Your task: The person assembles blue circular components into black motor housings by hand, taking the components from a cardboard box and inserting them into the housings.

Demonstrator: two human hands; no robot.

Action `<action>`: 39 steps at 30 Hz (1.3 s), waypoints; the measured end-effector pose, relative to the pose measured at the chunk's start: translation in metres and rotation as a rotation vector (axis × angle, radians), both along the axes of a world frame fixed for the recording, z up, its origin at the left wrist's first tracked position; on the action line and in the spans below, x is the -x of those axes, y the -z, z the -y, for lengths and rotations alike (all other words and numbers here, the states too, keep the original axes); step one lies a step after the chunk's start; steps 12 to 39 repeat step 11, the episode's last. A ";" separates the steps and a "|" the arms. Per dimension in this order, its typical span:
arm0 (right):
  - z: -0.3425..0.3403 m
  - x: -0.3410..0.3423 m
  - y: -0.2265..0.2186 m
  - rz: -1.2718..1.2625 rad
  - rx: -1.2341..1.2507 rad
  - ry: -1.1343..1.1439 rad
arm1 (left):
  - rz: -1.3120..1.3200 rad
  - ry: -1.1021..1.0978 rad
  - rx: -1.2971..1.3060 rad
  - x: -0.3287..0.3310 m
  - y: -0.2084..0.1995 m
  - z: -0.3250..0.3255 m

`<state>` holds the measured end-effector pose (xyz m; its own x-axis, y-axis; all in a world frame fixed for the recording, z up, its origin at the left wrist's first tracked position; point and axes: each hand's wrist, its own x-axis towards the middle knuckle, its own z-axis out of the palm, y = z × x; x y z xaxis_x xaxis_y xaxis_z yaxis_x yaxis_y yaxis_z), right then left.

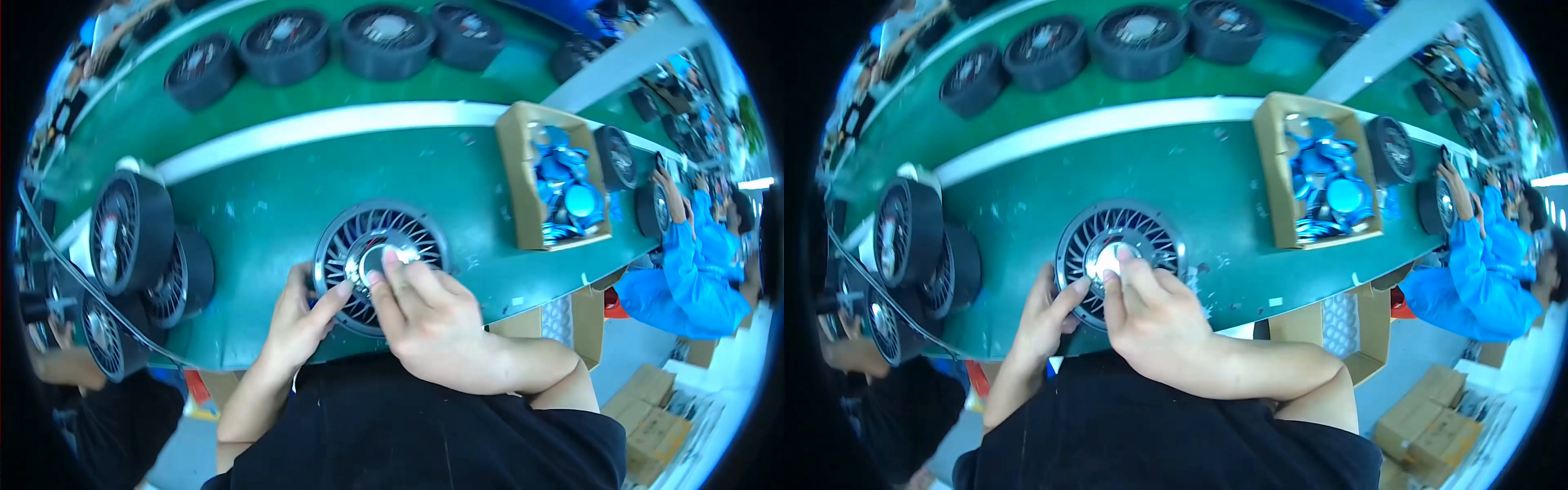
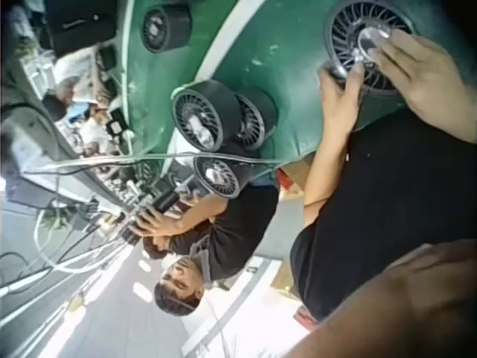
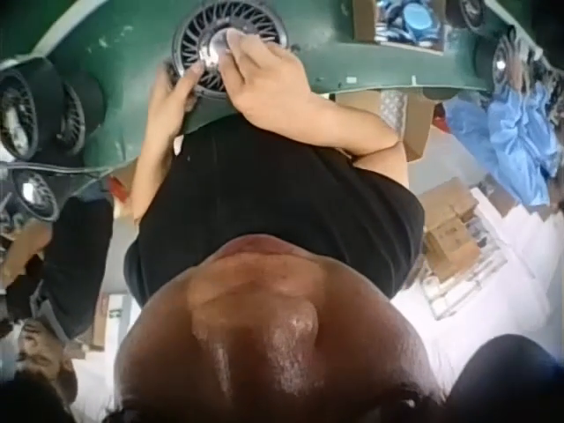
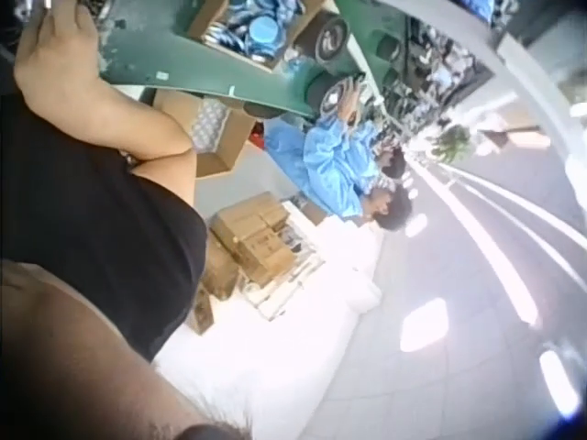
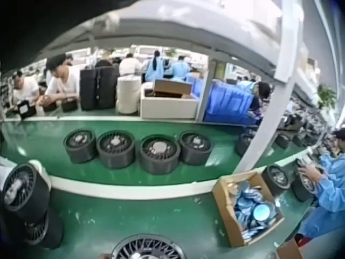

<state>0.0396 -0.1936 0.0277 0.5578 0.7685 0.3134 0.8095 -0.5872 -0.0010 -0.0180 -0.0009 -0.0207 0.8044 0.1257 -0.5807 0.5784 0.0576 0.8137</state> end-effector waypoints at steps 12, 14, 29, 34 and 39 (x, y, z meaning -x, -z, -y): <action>-0.012 -0.253 0.013 -1.427 -1.693 0.642 | 0.077 -0.166 0.340 -0.060 0.007 -0.036; -0.012 -0.253 0.013 -1.427 -1.693 0.642 | 0.077 -0.166 0.340 -0.060 0.007 -0.036; -0.012 -0.253 0.013 -1.427 -1.693 0.642 | 0.077 -0.166 0.340 -0.060 0.007 -0.036; -0.012 -0.253 0.013 -1.427 -1.693 0.642 | 0.077 -0.166 0.340 -0.060 0.007 -0.036; -0.012 -0.253 0.013 -1.427 -1.693 0.642 | 0.077 -0.166 0.340 -0.060 0.007 -0.036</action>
